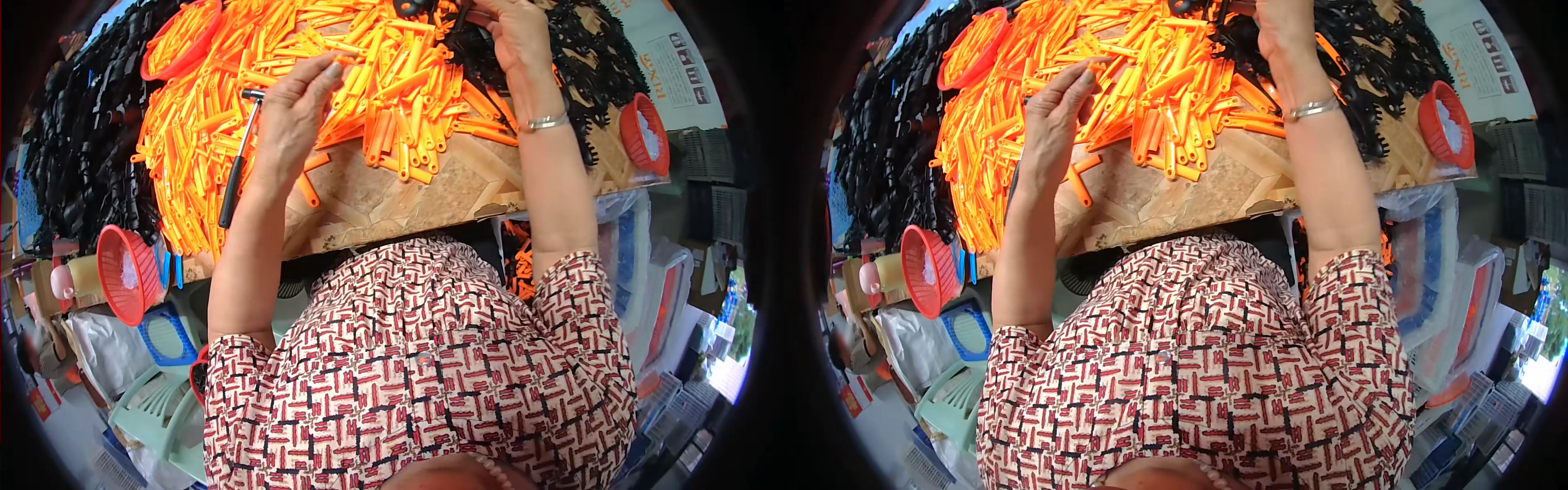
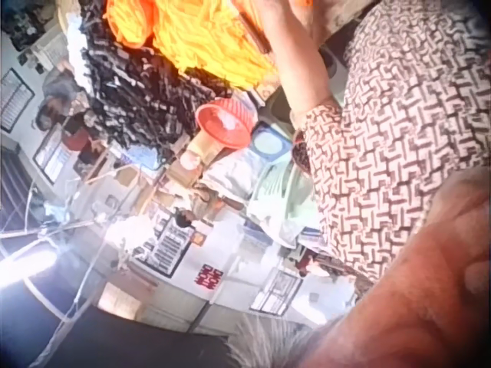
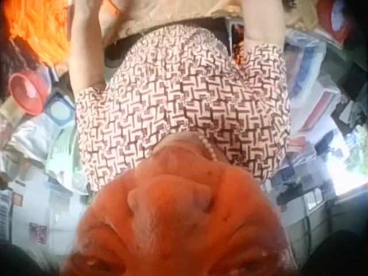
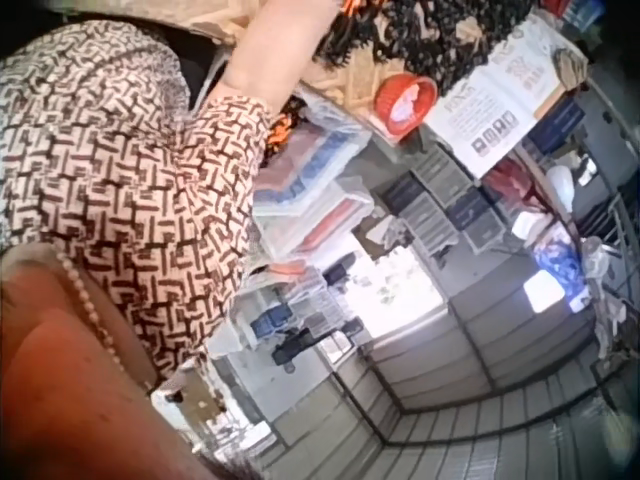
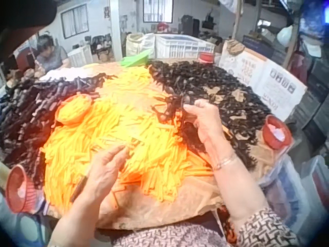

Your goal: The person assembles orange plastic handles with black plastic heads on a wooden workbench. They insert the handle into the head and use a small hammer to secure the connection. The person handles the parts one at a time, repeatedly picking up components and striking them together.

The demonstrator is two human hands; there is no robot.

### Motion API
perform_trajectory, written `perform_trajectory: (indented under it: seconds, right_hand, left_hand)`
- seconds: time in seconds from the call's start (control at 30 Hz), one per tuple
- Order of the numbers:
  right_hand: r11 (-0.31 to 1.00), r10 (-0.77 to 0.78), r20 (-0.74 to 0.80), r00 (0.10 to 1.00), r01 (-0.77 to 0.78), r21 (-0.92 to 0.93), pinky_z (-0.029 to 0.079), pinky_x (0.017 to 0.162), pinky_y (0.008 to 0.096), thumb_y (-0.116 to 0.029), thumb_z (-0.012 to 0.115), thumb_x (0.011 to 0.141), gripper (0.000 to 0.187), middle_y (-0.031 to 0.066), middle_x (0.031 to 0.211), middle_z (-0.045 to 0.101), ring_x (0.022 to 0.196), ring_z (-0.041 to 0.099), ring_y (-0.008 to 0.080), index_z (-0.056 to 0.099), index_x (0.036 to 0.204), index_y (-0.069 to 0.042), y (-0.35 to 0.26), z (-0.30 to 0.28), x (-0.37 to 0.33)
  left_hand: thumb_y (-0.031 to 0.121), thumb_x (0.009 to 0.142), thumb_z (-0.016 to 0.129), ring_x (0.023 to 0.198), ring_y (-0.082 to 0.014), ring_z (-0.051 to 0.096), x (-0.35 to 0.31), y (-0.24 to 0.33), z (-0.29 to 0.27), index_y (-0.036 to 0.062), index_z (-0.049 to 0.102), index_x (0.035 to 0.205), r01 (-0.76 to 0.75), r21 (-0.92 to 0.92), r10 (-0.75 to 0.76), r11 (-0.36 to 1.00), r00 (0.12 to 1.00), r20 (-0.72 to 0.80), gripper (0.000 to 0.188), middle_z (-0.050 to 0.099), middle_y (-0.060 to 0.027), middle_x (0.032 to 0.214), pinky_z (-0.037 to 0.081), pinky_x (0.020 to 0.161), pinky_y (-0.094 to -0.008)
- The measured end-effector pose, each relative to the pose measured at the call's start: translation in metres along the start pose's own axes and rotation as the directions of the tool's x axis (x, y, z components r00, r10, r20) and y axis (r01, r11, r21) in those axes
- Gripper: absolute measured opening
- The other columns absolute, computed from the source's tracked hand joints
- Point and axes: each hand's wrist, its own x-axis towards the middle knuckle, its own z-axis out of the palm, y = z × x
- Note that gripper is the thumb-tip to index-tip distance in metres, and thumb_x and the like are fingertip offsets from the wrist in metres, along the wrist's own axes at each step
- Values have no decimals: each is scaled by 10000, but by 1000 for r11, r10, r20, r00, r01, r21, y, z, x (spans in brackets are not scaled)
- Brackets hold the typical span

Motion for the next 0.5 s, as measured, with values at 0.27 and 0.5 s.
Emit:
perform_trajectory:
  seconds: [0.27,0.5]
  right_hand:
    - [871,48,71,996,-76,485,571,871,380,-41,597,990,110,135,1059,718,1005,702,262,671,1063,-4,-9,34,-90]
    - [818,49,88,995,-90,568,567,1046,460,7,583,999,208,254,1149,713,1135,697,346,584,1193,81,19,41,-110]
  left_hand:
    - [133,1033,657,793,-61,579,-14,6,45,23,646,1169,-162,218,162,962,987,19,175,645,6,864,487,711,-214]
    - [96,971,720,597,-85,511,-24,0,56,43,645,1072,-371,410,418,833,908,-27,137,547,-34,661,440,556,-255]
